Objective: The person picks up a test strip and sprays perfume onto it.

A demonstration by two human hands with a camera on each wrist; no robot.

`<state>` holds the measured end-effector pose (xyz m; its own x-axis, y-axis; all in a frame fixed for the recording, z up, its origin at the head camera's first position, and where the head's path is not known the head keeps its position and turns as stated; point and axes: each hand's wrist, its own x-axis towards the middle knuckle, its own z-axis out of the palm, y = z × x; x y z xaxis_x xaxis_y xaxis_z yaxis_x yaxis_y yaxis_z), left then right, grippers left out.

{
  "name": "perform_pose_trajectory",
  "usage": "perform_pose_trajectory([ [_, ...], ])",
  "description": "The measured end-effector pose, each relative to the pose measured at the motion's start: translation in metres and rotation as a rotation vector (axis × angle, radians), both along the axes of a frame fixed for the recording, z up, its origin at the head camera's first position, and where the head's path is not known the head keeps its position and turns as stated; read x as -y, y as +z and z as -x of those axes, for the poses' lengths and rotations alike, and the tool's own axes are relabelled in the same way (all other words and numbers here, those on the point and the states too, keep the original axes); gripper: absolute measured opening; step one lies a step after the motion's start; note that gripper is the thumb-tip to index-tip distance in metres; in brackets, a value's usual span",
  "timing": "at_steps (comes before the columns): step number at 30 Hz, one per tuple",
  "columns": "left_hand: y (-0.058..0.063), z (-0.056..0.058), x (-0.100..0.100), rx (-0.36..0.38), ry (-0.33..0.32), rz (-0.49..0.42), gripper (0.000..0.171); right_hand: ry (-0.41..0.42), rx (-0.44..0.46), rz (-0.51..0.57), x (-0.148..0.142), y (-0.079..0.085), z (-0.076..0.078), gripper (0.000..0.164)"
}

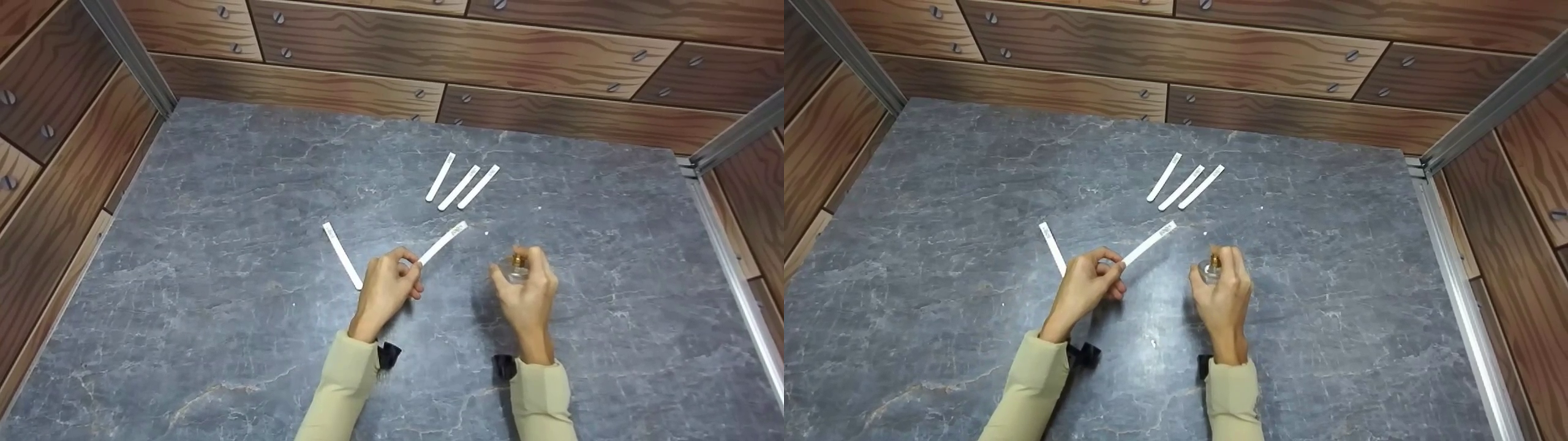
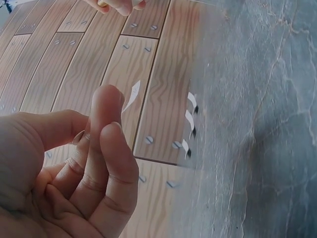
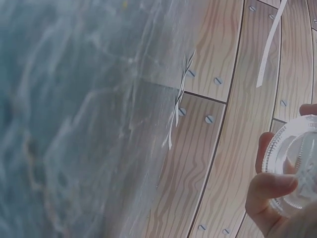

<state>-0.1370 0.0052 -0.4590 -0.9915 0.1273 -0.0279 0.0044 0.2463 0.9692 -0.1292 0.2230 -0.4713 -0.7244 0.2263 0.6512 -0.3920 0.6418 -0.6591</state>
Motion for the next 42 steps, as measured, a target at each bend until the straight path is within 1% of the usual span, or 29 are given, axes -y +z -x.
perform_pose_trajectory([
  [4, -0.0002, 0.0001, 0.0002, -0.005, -0.002, 0.002, 0.006, -0.013, 0.003, 0.013, 0.0008, 0.0000, -0.0005, 0.037],
  [9, -0.0001, 0.0002, 0.0005, -0.009, 0.000, -0.002, 0.006, -0.011, 0.006, 0.017, 0.0016, 0.0027, -0.0011, 0.037],
  [13, 0.0006, 0.0000, 0.0010, -0.007, -0.003, -0.006, 0.006, -0.015, 0.002, 0.014, 0.0022, 0.0019, -0.0012, 0.038],
  [21, 0.0011, 0.0001, 0.0014, -0.013, -0.002, -0.019, 0.007, -0.043, 0.009, 0.028, 0.0029, 0.0024, -0.0014, 0.041],
  [32, -0.0003, -0.0013, 0.0007, -0.020, 0.002, -0.002, 0.006, -0.021, 0.017, 0.040, 0.0034, 0.0033, -0.0015, 0.041],
  [42, -0.0002, -0.0006, -0.0003, -0.028, -0.008, 0.000, 0.006, -0.006, -0.018, 0.017, 0.0032, 0.0026, -0.0013, 0.039],
])
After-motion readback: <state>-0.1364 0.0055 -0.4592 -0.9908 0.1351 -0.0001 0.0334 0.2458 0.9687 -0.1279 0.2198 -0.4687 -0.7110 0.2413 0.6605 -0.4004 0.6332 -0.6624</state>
